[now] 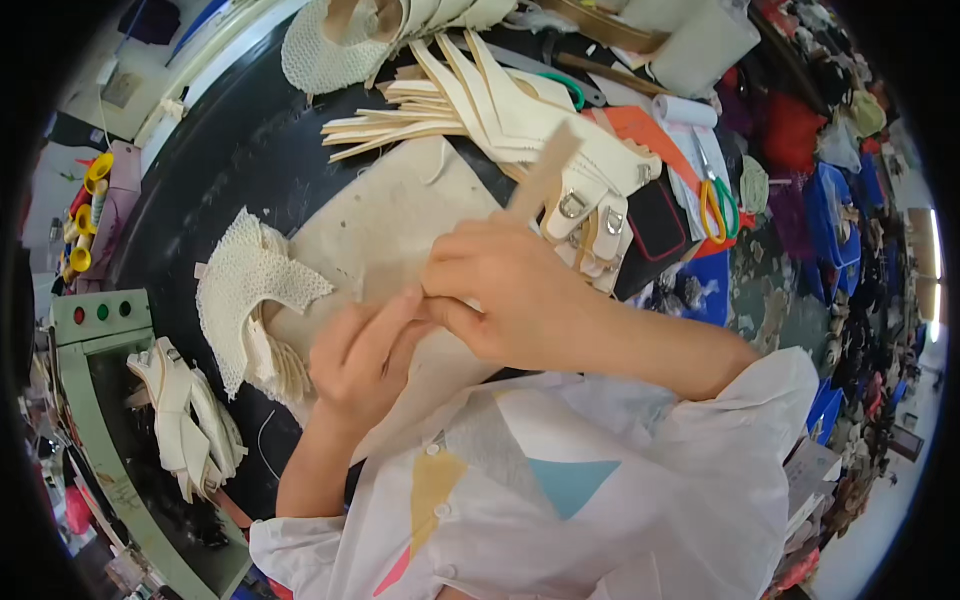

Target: Manually assembling shoe components by fitting white mesh uppers onto cream-colored soles and securing them.

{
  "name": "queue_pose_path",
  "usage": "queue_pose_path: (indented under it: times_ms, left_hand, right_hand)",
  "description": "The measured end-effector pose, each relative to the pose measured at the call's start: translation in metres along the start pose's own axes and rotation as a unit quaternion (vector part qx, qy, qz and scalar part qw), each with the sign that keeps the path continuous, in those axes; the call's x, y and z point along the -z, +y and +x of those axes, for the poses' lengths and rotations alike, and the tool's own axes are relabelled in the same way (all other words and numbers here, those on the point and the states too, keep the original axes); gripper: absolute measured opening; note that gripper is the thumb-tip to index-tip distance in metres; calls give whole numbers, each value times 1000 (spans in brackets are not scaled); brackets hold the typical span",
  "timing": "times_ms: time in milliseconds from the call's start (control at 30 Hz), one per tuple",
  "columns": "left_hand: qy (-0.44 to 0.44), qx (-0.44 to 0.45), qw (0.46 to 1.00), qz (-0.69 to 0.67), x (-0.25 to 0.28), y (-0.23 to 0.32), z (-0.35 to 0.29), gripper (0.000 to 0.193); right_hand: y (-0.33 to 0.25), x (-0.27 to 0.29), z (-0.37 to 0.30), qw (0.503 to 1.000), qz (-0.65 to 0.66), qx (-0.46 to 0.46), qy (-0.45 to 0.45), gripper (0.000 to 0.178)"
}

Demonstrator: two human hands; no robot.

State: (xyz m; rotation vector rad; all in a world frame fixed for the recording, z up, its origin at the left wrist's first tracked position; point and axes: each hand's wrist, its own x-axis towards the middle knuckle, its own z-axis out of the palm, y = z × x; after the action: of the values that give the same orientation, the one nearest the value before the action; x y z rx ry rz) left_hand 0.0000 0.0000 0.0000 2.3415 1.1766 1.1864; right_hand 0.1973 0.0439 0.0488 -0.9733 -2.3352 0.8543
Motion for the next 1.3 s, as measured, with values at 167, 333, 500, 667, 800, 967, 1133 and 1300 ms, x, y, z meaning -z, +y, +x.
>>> queue_pose_path:
  times_ms: [167,333,500,667,800,967,1133,1300]
  left_hand:
    - [38,-173,978,108,-6,7,-10,24]
    - [19,-278,954,113,6,-4,-32,18]
    - [-2,-179,976,121,10,0,-25,11]
    - [-17,-238,967,91,11,5,-29,11]
    - [40,-360,929,76,15,5,-35,16]
    - [-1,-291,956,22,11,4,-28,25]
    - [5,-166,986,6,21,1,-10,29]
    - [33,-127,986,-101,20,0,-1,28]
  right_hand:
    - [7,-11,-8,935,243,-200,-165,9]
    - [4,-26,-8,866,312,-329,-212,17]
    - [10,-42,-11,873,347,-304,-158,21]
    - [7,-47,-8,946,228,-148,-178,21]
    - [8,-56,-13,842,427,-172,-282,19]
    - [11,-38,-6,893,348,-158,-239,25]
    - [-1,-1,2,954,-153,256,-31,25]
    - [9,0,-20,945,-195,255,58,29]
